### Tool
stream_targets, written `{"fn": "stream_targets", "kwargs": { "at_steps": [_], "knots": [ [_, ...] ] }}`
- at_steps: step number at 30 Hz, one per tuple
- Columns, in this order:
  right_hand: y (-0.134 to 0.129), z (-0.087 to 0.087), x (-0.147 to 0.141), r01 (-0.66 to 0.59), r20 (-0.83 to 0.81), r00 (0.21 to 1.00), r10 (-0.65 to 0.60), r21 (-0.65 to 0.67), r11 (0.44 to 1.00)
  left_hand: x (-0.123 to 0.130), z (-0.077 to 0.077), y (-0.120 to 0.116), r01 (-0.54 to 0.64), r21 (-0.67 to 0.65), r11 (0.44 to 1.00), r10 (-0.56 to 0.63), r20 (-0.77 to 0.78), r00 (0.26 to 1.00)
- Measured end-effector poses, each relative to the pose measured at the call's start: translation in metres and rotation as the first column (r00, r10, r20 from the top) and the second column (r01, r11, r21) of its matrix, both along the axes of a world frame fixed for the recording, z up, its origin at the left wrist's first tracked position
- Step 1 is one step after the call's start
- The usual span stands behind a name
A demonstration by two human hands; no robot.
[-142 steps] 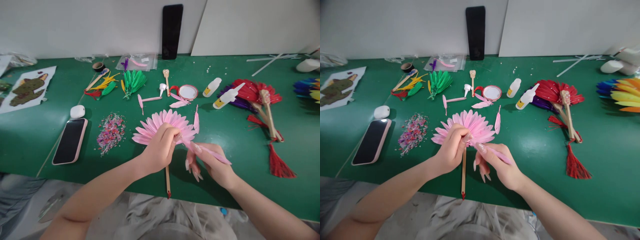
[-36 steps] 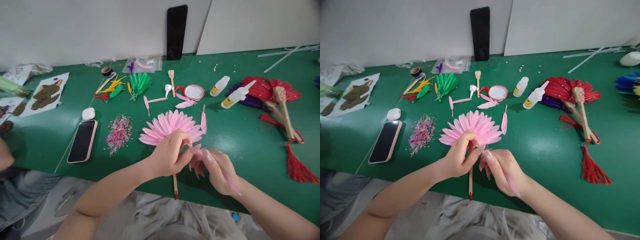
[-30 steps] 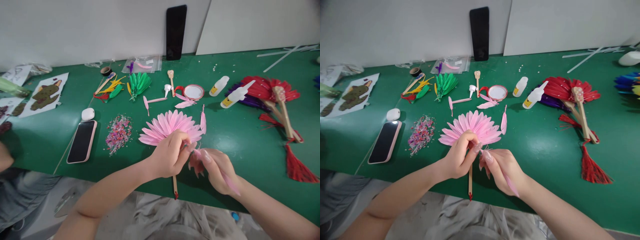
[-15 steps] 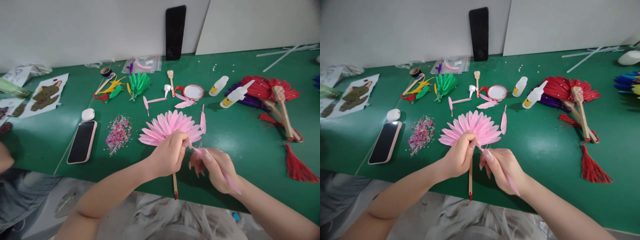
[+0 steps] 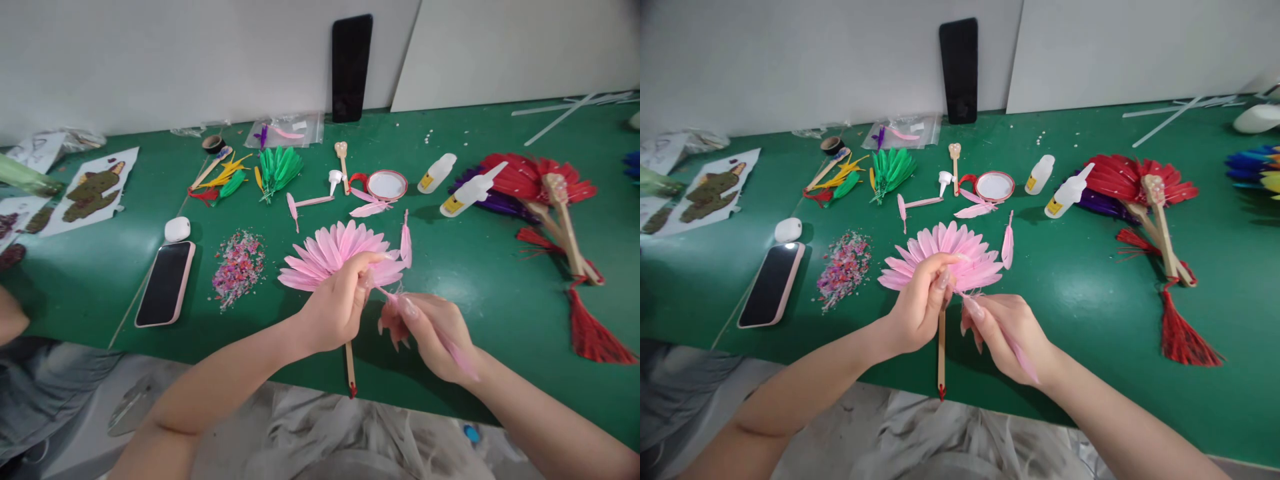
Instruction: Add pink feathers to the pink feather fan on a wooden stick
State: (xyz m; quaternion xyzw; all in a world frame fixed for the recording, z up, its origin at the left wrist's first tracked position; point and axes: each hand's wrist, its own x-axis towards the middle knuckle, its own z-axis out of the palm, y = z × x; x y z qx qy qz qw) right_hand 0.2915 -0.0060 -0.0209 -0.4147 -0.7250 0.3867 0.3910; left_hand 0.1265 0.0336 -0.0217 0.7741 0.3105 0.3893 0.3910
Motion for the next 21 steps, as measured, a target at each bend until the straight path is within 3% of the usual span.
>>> {"fn": "stream_targets", "kwargs": {
  "at_steps": [4, 9, 12, 14, 17, 21],
  "knots": [
    [0.003, 0.002, 0.001, -0.001, 0.059, 0.998, -0.003, 0.082, 0.997, -0.002, 0.003, 0.001, 0.013, -0.01, 1.0, -0.012, 0.02, 1.0],
    [0.006, -0.003, 0.005, 0.028, 0.173, 0.982, -0.077, 0.266, 0.964, -0.002, 0.007, 0.003, -0.049, 0.068, 0.996, 0.05, -0.016, 0.999],
    [0.007, -0.004, 0.008, 0.041, 0.206, 0.973, -0.107, 0.302, 0.952, -0.002, 0.009, 0.006, -0.076, 0.115, 0.99, 0.08, -0.033, 0.996],
    [0.007, -0.002, 0.009, 0.048, 0.161, 0.983, -0.086, 0.224, 0.973, -0.002, 0.01, 0.007, -0.077, 0.132, 0.988, 0.08, -0.017, 0.997],
    [0.005, 0.003, 0.01, -0.009, -0.048, 0.999, 0.006, -0.071, 0.997, -0.003, 0.009, 0.008, -0.06, 0.18, 0.982, 0.057, 0.018, 0.998],
    [0.005, 0.011, 0.011, -0.144, -0.35, 0.936, -0.03, -0.462, 0.875, -0.003, 0.007, 0.009, -0.04, 0.296, 0.954, 0.027, 0.046, 0.999]
  ]
}}
